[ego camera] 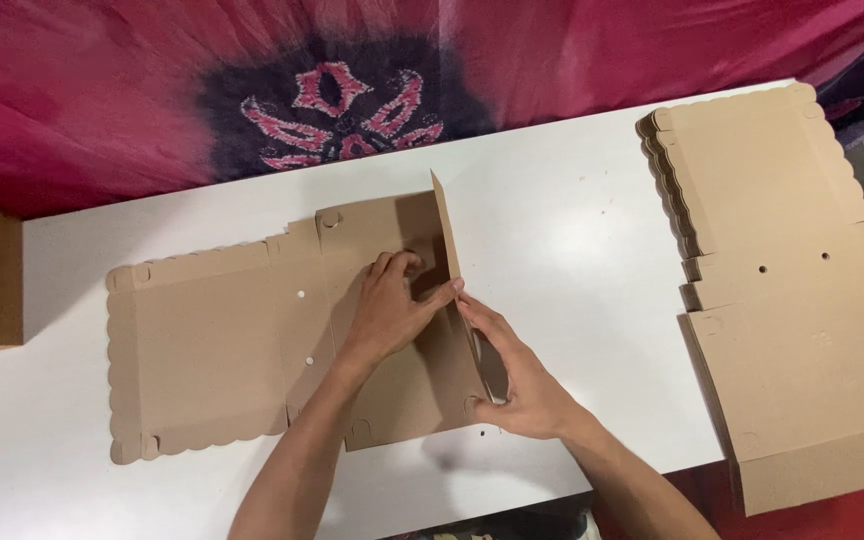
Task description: Folding and assembling a cardboard box from a flat template.
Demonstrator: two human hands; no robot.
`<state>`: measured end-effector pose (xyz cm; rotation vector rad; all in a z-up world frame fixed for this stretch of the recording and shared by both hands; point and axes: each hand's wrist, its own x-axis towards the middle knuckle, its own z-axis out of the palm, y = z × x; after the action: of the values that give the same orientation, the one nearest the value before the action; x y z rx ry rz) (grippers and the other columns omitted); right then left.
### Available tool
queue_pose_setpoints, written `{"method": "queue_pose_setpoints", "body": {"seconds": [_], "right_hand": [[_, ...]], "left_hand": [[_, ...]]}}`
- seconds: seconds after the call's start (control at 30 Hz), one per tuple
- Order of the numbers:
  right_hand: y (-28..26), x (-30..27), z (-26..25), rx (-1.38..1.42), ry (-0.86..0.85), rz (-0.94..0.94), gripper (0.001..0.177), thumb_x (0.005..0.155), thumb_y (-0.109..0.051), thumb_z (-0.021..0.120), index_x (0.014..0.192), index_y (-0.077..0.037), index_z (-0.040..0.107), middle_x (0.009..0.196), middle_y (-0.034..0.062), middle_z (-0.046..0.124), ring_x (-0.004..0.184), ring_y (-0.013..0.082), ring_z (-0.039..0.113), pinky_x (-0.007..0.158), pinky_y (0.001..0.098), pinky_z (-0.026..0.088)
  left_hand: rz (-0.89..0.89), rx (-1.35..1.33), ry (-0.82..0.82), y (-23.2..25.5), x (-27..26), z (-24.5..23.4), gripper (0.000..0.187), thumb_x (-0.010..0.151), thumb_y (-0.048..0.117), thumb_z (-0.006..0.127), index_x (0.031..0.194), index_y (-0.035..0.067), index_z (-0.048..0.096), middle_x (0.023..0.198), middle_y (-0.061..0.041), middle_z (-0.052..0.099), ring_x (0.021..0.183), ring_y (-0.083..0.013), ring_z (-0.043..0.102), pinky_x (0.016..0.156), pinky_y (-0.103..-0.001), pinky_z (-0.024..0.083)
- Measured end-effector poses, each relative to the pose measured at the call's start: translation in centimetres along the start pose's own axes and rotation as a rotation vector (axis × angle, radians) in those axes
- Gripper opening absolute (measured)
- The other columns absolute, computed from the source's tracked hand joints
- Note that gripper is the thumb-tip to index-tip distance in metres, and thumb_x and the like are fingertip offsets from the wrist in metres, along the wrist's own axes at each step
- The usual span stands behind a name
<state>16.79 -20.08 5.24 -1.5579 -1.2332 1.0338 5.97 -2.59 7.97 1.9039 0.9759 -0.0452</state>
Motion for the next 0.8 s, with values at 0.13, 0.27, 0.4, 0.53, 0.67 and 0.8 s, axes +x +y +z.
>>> {"method": "queue_pose_setpoints", "body": {"seconds": [0.13, 0.27, 0.4, 0.53, 0.67, 0.8], "right_hand": [[0.5, 0.0, 0.3, -0.019, -0.007, -0.006, 0.105, 0.062, -0.001, 0.075, 0.155, -0.012, 0.029, 0.162, 0.0201, 0.027, 0.148, 0.0423, 0.028, 0.118, 0.0594, 0.029], [0.4, -0.1, 0.6, -0.049, -0.009, -0.034, 0.105, 0.065, -0.011, 0.083, 0.154, -0.015, 0.029, 0.162, 0.0179, 0.028, 0.149, 0.0410, 0.027, 0.118, 0.0580, 0.029], [0.7, -0.2, 1.0, -0.079, -0.004, -0.019, 0.102, 0.067, -0.019, 0.087, 0.153, -0.017, 0.032, 0.161, 0.0173, 0.028, 0.149, 0.0404, 0.026, 0.119, 0.0580, 0.029], [0.8, 0.0, 1.3, -0.120, -0.031, 0.065, 0.104, 0.067, -0.031, 0.089, 0.152, -0.014, 0.033, 0.161, 0.0227, 0.024, 0.149, 0.0458, 0.024, 0.118, 0.0606, 0.030], [1.2, 0.2, 1.7, -0.176, -0.037, 0.063, 0.106, 0.067, -0.043, 0.090, 0.152, -0.016, 0.035, 0.158, 0.0222, 0.024, 0.150, 0.0449, 0.021, 0.119, 0.0595, 0.029], [1.0, 0.5, 1.7, -0.226, -0.049, 0.063, 0.104, 0.068, -0.048, 0.088, 0.152, -0.014, 0.037, 0.156, 0.0239, 0.025, 0.149, 0.0466, 0.021, 0.119, 0.0609, 0.028]], "left_hand": [[-0.001, -0.063, -0.017, -0.3, -0.3, -0.5, 0.097, 0.082, 0.072, 0.059, 0.142, -0.003, 0.044, 0.133, -0.027, 0.049, 0.130, -0.0428, 0.050, 0.107, -0.059, 0.041], [0.013, -0.129, 0.007, -1.4, -0.2, -0.3, 0.100, 0.081, 0.067, 0.065, 0.147, -0.002, 0.033, 0.129, -0.023, 0.050, 0.123, -0.0368, 0.052, 0.104, -0.054, 0.045], [0.040, -0.193, 0.024, -2.5, 0.3, 0.0, 0.102, 0.083, 0.059, 0.070, 0.150, -0.002, 0.023, 0.126, -0.024, 0.049, 0.122, -0.0368, 0.052, 0.106, -0.053, 0.043], [0.080, -0.198, 0.043, -3.3, 0.3, 0.1, 0.094, 0.086, 0.047, 0.072, 0.150, -0.002, 0.024, 0.122, -0.022, 0.051, 0.119, -0.0350, 0.053, 0.109, -0.051, 0.042], [0.131, -0.228, 0.045, -4.1, 0.7, 0.3, 0.087, 0.089, 0.041, 0.069, 0.150, -0.002, 0.023, 0.121, -0.021, 0.053, 0.119, -0.0337, 0.053, 0.111, -0.050, 0.041], [0.166, -0.230, 0.059, -4.1, 0.6, 0.2, 0.082, 0.091, 0.035, 0.067, 0.149, -0.004, 0.025, 0.124, -0.026, 0.051, 0.121, -0.0381, 0.053, 0.111, -0.052, 0.040]]}}
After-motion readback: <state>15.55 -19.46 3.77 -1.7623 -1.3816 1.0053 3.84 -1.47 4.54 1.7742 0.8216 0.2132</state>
